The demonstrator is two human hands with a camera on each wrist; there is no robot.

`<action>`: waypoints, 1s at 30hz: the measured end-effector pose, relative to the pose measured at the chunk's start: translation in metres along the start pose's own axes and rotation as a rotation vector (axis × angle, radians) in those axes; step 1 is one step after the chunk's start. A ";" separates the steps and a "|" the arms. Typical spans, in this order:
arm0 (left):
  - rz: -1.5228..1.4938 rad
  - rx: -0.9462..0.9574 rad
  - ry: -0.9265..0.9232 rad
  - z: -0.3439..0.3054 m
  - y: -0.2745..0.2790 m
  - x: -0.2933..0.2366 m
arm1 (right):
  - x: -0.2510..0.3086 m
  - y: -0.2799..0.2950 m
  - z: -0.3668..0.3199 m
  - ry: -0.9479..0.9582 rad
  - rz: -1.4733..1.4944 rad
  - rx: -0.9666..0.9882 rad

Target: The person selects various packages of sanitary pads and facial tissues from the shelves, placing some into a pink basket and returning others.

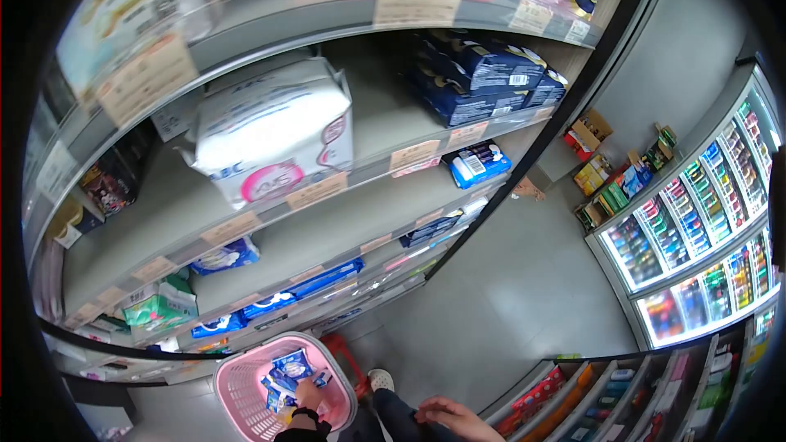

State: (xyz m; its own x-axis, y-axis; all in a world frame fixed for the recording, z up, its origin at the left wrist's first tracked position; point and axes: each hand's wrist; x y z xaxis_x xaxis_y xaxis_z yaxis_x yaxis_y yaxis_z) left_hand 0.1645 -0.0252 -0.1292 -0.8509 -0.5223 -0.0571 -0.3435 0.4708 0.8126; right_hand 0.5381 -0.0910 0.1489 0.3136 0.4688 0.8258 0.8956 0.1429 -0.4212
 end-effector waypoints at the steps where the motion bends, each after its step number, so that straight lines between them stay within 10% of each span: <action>1: -0.017 0.005 0.008 0.001 0.000 0.004 | 0.009 -0.008 0.001 -0.014 -0.006 0.005; 18: -1.196 -0.029 -0.204 -0.088 0.103 0.089 | -0.007 -0.131 0.007 -0.050 -0.130 0.227; 30: -1.872 0.603 -0.106 -0.199 0.221 0.111 | -0.015 -0.192 -0.001 -0.040 -0.225 0.239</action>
State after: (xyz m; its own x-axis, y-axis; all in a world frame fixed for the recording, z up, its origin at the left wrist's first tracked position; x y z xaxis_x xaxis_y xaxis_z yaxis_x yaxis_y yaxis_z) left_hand 0.0733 -0.1201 0.1595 0.6690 -0.5408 -0.5099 -0.7344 -0.3753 -0.5655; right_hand 0.3621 -0.1264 0.2175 0.0995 0.4351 0.8949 0.8401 0.4453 -0.3099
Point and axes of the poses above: each hand's wrist, its own z-axis towards the middle knuckle, its own y-axis out of the back of the hand, x = y × z, and after that the axes turned 9 degrees about y, right-handed
